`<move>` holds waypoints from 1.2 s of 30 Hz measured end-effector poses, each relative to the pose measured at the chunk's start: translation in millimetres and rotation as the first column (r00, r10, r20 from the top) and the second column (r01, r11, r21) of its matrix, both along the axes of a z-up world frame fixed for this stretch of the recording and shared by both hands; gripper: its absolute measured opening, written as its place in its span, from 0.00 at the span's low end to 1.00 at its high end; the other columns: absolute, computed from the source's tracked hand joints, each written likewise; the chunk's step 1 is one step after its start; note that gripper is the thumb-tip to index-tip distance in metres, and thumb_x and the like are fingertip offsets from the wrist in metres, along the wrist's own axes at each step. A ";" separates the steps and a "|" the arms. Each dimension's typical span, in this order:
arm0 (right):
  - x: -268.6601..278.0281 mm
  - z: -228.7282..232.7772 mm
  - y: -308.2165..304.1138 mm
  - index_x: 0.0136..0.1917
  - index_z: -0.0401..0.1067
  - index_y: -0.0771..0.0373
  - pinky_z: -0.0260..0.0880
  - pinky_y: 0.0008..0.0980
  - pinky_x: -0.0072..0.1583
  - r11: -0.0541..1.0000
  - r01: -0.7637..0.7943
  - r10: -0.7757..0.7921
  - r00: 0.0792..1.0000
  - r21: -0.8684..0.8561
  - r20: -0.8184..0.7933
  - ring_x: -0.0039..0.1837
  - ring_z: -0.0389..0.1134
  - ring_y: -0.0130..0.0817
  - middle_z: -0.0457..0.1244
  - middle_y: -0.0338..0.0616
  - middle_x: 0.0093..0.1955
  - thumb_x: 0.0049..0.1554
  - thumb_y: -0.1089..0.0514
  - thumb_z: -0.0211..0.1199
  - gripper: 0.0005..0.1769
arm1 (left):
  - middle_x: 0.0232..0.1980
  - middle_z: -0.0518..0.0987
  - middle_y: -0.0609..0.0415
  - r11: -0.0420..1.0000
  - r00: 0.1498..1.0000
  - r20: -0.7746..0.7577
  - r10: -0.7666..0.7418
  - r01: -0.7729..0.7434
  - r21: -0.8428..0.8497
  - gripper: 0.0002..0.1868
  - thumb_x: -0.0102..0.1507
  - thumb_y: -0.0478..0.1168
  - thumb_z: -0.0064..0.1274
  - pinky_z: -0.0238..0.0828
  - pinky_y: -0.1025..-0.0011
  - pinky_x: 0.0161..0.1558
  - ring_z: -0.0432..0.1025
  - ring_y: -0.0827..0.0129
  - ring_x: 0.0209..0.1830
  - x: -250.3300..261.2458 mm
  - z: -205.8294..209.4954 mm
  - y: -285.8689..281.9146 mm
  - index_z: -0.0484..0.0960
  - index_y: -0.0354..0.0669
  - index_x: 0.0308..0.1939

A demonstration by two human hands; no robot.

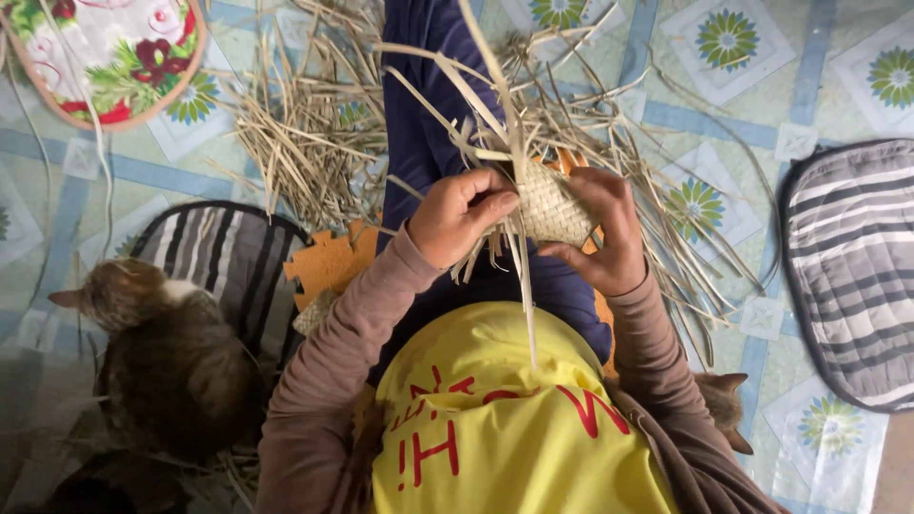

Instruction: Weaving a small container from dried plant fibers and trimming the edges with scissors

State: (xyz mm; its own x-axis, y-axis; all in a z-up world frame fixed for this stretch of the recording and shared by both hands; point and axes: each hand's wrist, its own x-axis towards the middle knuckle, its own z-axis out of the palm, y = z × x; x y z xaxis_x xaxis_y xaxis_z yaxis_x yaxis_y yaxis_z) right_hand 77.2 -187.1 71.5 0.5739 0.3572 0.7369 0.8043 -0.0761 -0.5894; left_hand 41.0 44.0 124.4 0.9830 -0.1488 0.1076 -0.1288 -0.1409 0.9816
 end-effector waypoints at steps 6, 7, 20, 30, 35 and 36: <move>-9.8 20.4 19.4 0.70 0.65 0.77 0.65 0.63 0.64 0.995 0.067 -0.065 0.998 0.074 -0.025 0.65 0.65 0.68 0.61 0.69 0.62 0.53 0.55 0.78 0.39 | 0.27 0.81 0.45 0.996 0.987 0.159 0.034 -0.045 0.072 0.07 0.67 0.37 0.58 0.73 0.72 0.30 0.74 0.72 0.27 4.4 42.7 0.7 0.87 0.37 0.37; -8.9 20.8 20.5 0.70 0.65 0.77 0.65 0.63 0.64 0.995 0.067 -0.066 0.998 0.077 -0.019 0.65 0.65 0.68 0.61 0.69 0.62 0.53 0.55 0.78 0.39 | 0.27 0.81 0.45 0.996 0.986 0.165 0.032 -0.044 0.075 0.07 0.67 0.37 0.58 0.73 0.72 0.30 0.74 0.72 0.27 3.4 50.1 1.9 0.87 0.37 0.37; -21.2 14.4 25.5 0.73 0.63 0.70 0.65 0.59 0.66 0.981 0.036 0.011 0.970 0.189 -0.241 0.71 0.63 0.60 0.59 0.61 0.66 0.54 0.60 0.77 0.39 | 0.25 0.78 0.52 0.702 0.812 0.548 0.202 -0.510 0.497 0.18 0.72 0.53 0.45 0.74 0.61 0.27 0.78 0.52 0.30 -1.5 56.7 -17.4 0.78 0.52 0.31; -10.4 -6.3 15.2 0.75 0.62 0.71 0.56 0.51 0.74 0.943 -0.038 0.177 0.898 0.330 -0.402 0.73 0.59 0.43 0.60 0.58 0.68 0.61 0.31 0.59 0.46 | 0.34 0.84 0.44 0.903 0.903 0.333 0.273 -0.359 0.234 0.12 0.71 0.48 0.51 0.79 0.58 0.38 0.80 0.47 0.41 14.7 15.4 -18.2 0.82 0.46 0.41; -17.7 -23.8 13.1 0.79 0.56 0.69 0.48 0.46 0.77 0.902 -0.065 0.257 0.876 0.427 -0.408 0.78 0.53 0.46 0.54 0.58 0.77 0.69 0.32 0.44 0.43 | 0.27 0.80 0.45 0.910 0.933 0.167 0.320 -0.352 0.221 0.16 0.70 0.51 0.53 0.74 0.61 0.34 0.79 0.57 0.34 20.8 -1.2 -12.1 0.82 0.45 0.34; -22.4 -25.7 13.2 0.80 0.55 0.67 0.45 0.45 0.77 0.901 -0.077 0.274 0.864 0.426 -0.422 0.80 0.49 0.43 0.53 0.56 0.79 0.69 0.32 0.46 0.42 | 0.25 0.80 0.46 0.918 0.936 0.120 0.330 -0.348 0.191 0.17 0.70 0.51 0.53 0.74 0.63 0.34 0.78 0.65 0.31 22.3 -8.8 -11.5 0.82 0.45 0.33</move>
State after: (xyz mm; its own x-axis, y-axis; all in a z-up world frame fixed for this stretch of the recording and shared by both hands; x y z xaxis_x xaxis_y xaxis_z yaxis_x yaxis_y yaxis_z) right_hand 54.8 -173.9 45.8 0.8347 0.2317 0.4995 0.4077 0.3497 -0.8435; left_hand 63.3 32.5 115.6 0.9671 0.1643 0.1945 -0.1179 -0.3880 0.9141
